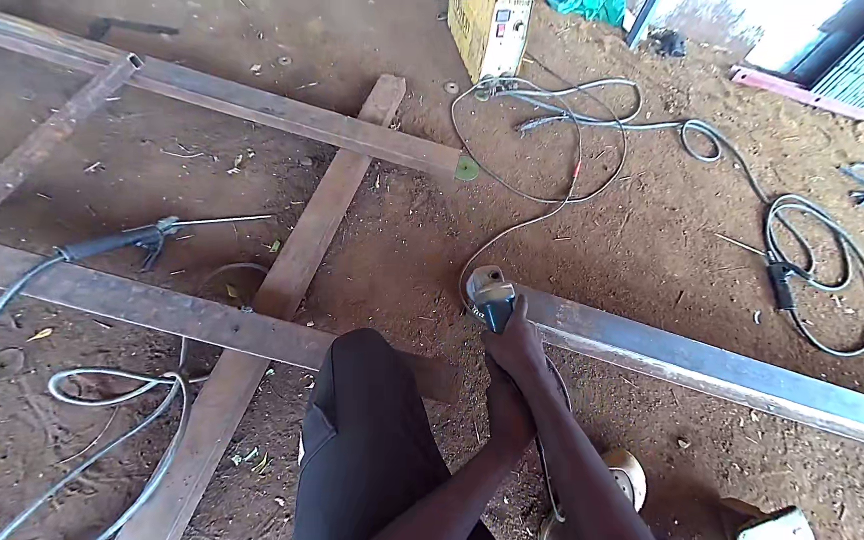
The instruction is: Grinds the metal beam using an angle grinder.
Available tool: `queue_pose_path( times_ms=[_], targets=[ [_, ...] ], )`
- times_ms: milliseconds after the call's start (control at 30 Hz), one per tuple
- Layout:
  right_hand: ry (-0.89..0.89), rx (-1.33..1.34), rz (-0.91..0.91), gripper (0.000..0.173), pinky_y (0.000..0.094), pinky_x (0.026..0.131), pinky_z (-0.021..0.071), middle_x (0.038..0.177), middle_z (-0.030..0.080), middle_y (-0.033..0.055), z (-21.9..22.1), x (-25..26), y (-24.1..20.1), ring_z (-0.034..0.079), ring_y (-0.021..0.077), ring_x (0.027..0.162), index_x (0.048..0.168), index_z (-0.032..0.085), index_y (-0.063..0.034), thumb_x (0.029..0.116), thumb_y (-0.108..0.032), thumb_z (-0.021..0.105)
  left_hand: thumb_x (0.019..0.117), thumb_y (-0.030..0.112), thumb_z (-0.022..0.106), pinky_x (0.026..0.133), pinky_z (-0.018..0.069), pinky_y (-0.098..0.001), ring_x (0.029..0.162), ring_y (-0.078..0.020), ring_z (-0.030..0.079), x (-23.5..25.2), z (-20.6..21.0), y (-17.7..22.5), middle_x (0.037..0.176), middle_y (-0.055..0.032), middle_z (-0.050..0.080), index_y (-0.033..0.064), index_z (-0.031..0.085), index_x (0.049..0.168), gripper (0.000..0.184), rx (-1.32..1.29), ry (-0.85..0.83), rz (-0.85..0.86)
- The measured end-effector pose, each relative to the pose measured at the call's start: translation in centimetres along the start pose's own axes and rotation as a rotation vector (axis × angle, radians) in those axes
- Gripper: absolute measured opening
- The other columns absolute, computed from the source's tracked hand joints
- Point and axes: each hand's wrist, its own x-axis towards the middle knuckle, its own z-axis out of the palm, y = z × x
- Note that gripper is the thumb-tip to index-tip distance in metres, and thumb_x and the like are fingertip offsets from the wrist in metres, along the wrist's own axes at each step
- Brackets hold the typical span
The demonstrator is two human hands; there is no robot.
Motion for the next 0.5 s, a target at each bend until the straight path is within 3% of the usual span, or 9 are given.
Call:
queue_pose_path(
  times_ms=[100, 167, 233, 367, 433, 500],
  targets=[
    [0.046, 0.035, 0.112, 0.093, 0.0662, 0.079, 0.0559, 0.104, 0.071, 0.0236, -1.3, -0.7, 1.1, 0.071, 0.0448, 0.095, 0.158, 0.028, -0.0121, 0.0836, -0.032, 0.080, 0.0969, 0.028, 0.066, 0.090, 0.0592, -0.0502, 0.099, -0.0242, 0.072, -0.4, -0.5, 0.6, 0.107, -0.0112, 0.073, 0.0182, 0.023, 0.160, 0.077, 0.065, -0.169, -0.069],
    [0.086, 0.010, 0.173, 0.091, 0.0663, 0.081, 0.0558, 0.106, 0.070, 0.0258, -2.5, -0.7, 1.6, 0.070, 0.0461, 0.097, 0.156, 0.030, -0.0067, 0.0841, -0.031, 0.080, 0.0907, 0.028, 0.071, 0.087, 0.0596, -0.0503, 0.096, -0.0233, 0.072, -0.4, -0.3, 1.2, 0.105, -0.0093, 0.072, 0.0219, 0.029, 0.157, 0.079, 0.031, -0.246, -0.096],
    [0.078, -0.032, 0.187, 0.091, 0.0645, 0.083, 0.0560, 0.107, 0.070, 0.0258, -3.3, -0.4, 1.4, 0.070, 0.0452, 0.099, 0.155, 0.029, -0.0050, 0.0847, -0.032, 0.080, 0.0866, 0.026, 0.076, 0.083, 0.0602, -0.0490, 0.091, -0.0222, 0.072, -0.2, 0.2, 1.5, 0.101, -0.0083, 0.072, 0.0240, 0.031, 0.156, 0.083, -0.033, -0.237, -0.105],
    [0.016, 0.026, 0.043, 0.087, 0.0655, 0.079, 0.0563, 0.105, 0.070, 0.0224, -2.0, 0.9, 0.4, 0.071, 0.0433, 0.096, 0.155, 0.031, -0.0117, 0.0856, -0.033, 0.079, 0.0855, 0.025, 0.079, 0.076, 0.0599, -0.0532, 0.085, -0.0259, 0.072, 0.8, 0.0, 1.3, 0.096, -0.0104, 0.072, 0.0258, 0.018, 0.162, 0.098, -0.018, -0.088, -0.056],
    [-0.015, 0.009, 0.033, 0.088, 0.0652, 0.080, 0.0562, 0.107, 0.071, 0.0219, -1.7, 0.8, -0.7, 0.071, 0.0433, 0.098, 0.156, 0.029, -0.0142, 0.0862, -0.035, 0.078, 0.0898, 0.028, 0.075, 0.078, 0.0604, -0.0519, 0.087, -0.0244, 0.072, 1.2, -0.5, 1.3, 0.098, -0.0097, 0.072, 0.0255, 0.017, 0.162, 0.093, -0.062, -0.059, -0.033],
    [0.019, 0.011, 0.090, 0.087, 0.0666, 0.080, 0.0555, 0.108, 0.070, 0.0245, -1.8, 0.0, -1.5, 0.070, 0.0457, 0.099, 0.156, 0.030, -0.0117, 0.0869, -0.035, 0.077, 0.0918, 0.029, 0.074, 0.082, 0.0605, -0.0509, 0.091, -0.0235, 0.072, 1.3, -1.7, 1.8, 0.101, -0.0096, 0.072, 0.0239, 0.020, 0.160, 0.087, -0.067, -0.136, -0.049]
  ],
)
